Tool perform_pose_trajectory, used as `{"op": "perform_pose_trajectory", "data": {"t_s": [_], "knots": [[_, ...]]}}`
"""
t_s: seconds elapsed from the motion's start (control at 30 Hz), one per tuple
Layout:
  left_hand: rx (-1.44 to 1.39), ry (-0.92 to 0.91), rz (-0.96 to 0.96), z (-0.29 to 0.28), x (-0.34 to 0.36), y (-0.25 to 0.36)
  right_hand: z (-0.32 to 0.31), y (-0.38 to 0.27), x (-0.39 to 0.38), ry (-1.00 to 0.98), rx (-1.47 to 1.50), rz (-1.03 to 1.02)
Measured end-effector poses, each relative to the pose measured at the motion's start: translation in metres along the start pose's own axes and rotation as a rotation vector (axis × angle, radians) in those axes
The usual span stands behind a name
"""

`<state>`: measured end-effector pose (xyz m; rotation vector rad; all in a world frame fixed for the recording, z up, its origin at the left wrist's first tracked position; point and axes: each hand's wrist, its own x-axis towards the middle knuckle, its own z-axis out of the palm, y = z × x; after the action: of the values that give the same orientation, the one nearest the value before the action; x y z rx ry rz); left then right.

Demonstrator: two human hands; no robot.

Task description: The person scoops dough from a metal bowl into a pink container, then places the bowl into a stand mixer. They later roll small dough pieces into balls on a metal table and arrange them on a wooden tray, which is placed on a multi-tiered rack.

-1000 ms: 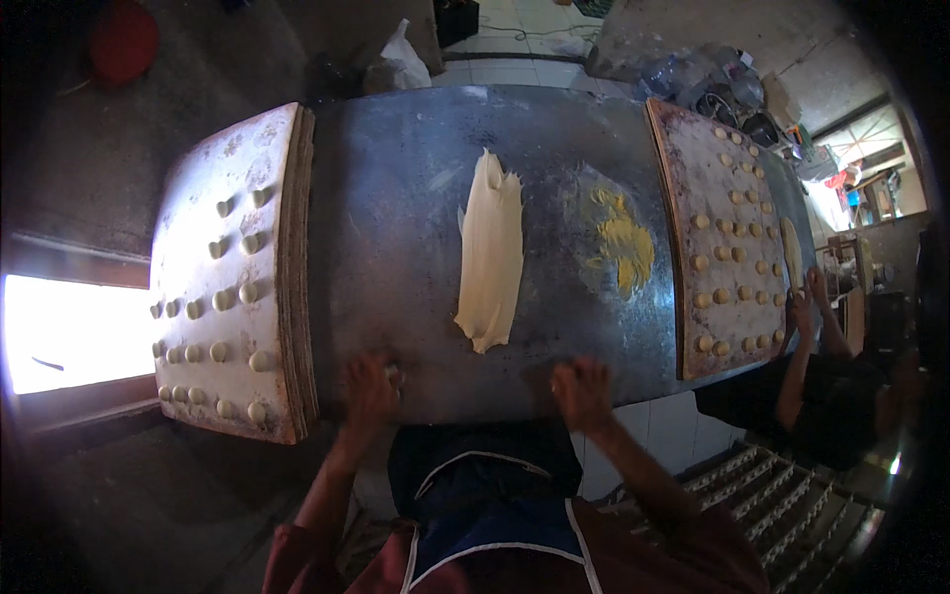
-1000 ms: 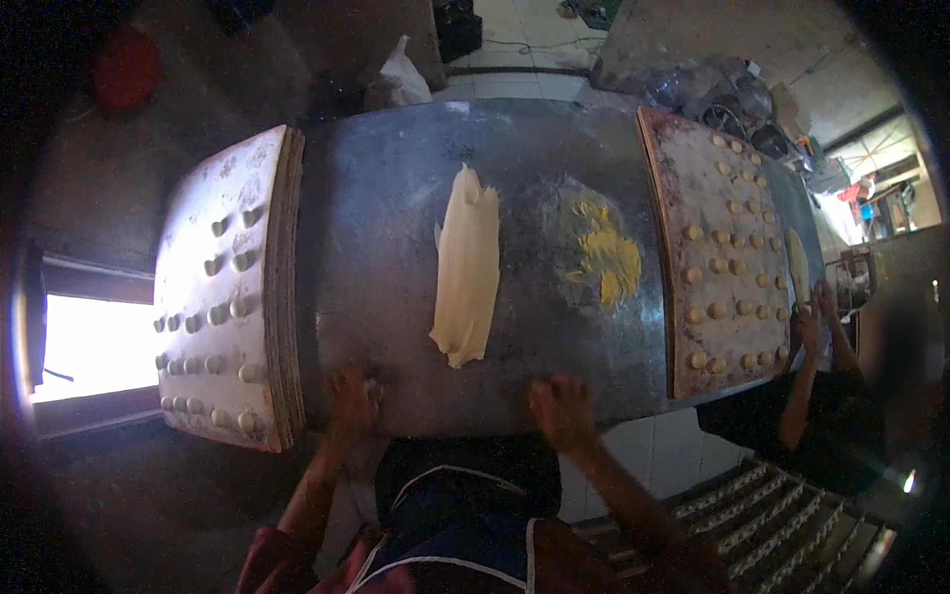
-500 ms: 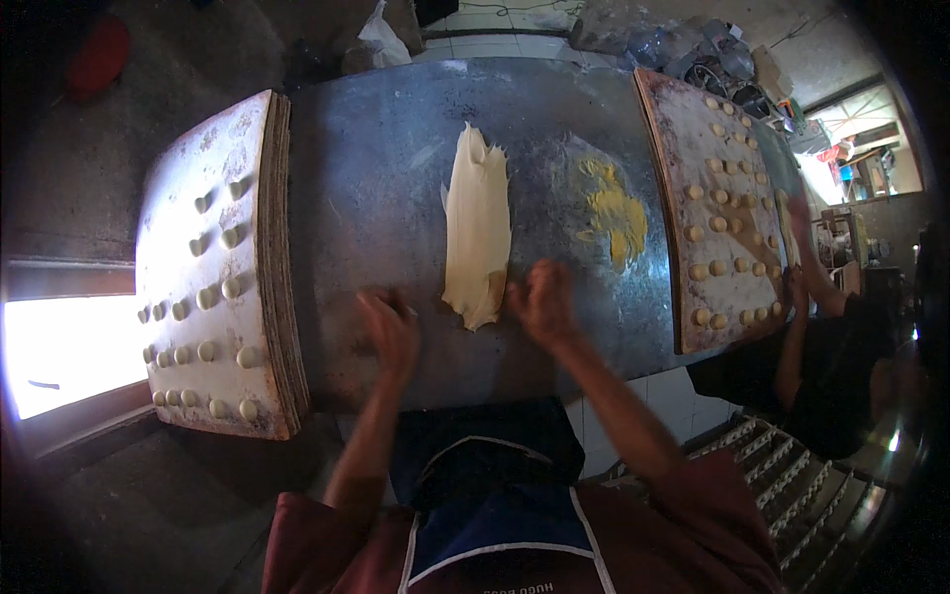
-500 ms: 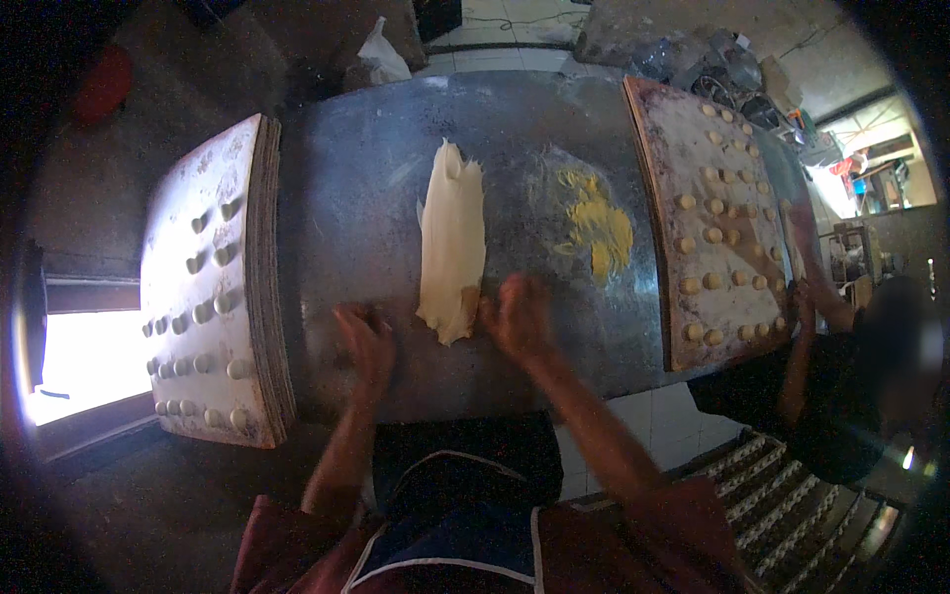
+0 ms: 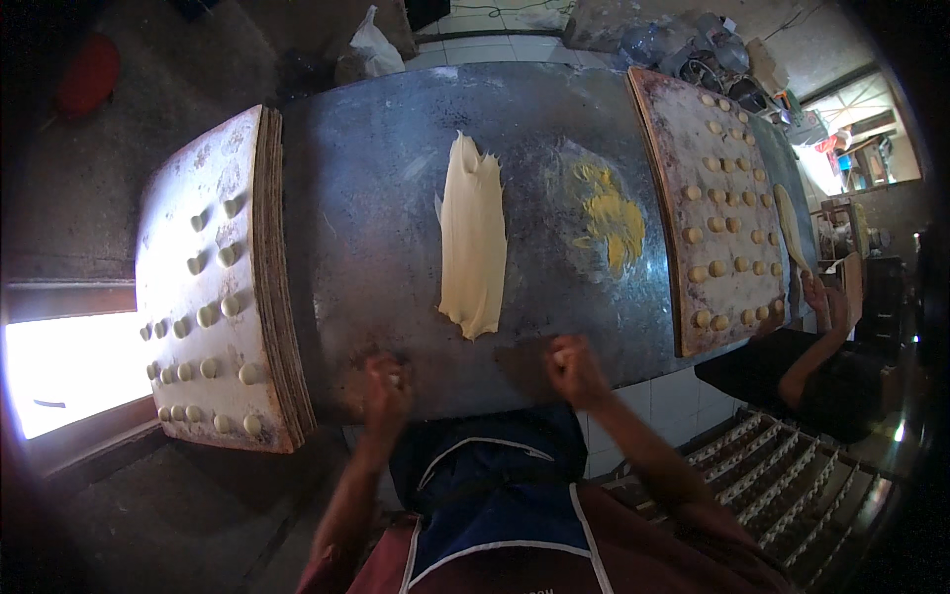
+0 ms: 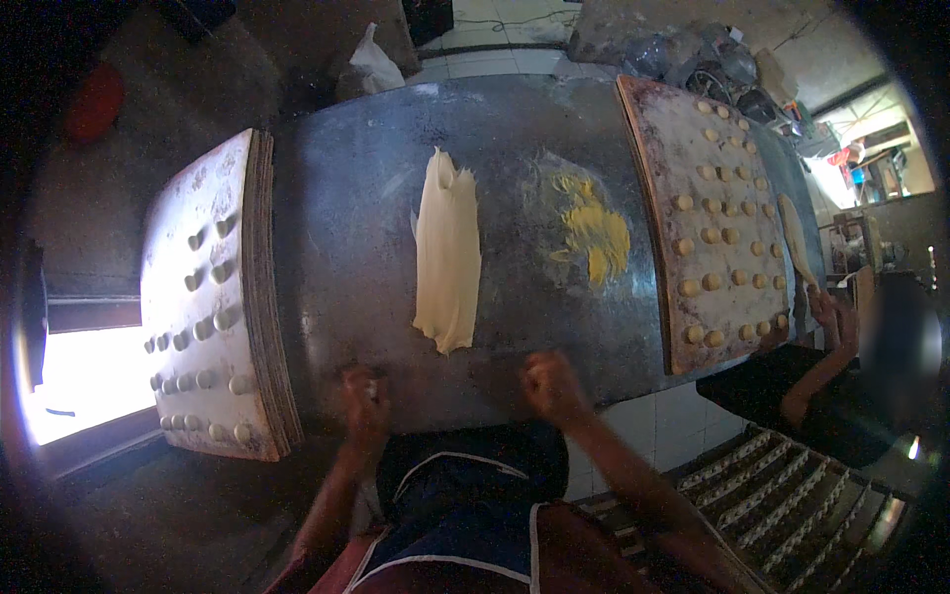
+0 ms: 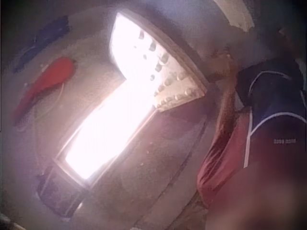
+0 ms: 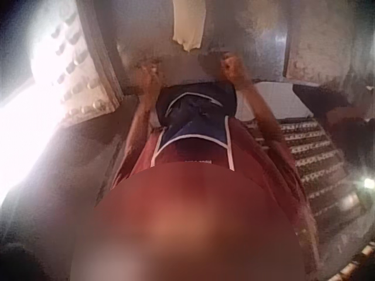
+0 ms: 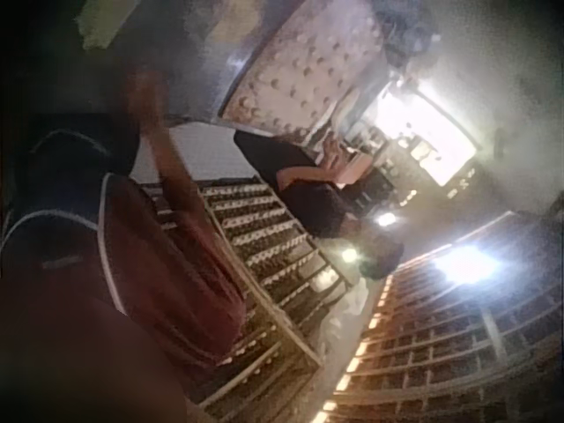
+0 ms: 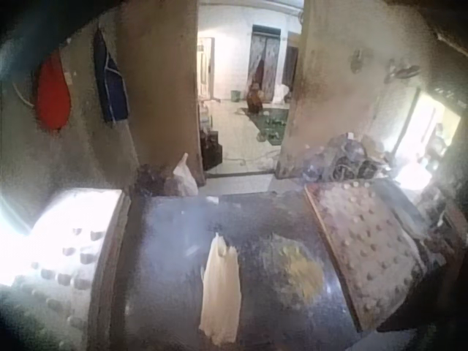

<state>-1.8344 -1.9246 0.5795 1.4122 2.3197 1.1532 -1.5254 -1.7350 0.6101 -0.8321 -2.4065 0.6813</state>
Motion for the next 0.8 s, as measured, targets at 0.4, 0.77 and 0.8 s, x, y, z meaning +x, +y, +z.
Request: {"op": "perform_pose_trajectory", "data": {"t_s": [0.4,0.77,0.8], "knots": [[0.156,0.013,-0.003,-0.035,0.008,0.003,-0.029,0.03,0.003,0.101,-0.168,0.051],[0.127,-0.484,0.242,-0.125,0.019,0.011,-0.041,-0.023,-0.005,-0.03,-0.217,0.194],[0.078,-0.496,0.252,-0.137,0.026,0.019,-0.041,-0.039,-0.004,-0.007,-0.232,0.213]]}}
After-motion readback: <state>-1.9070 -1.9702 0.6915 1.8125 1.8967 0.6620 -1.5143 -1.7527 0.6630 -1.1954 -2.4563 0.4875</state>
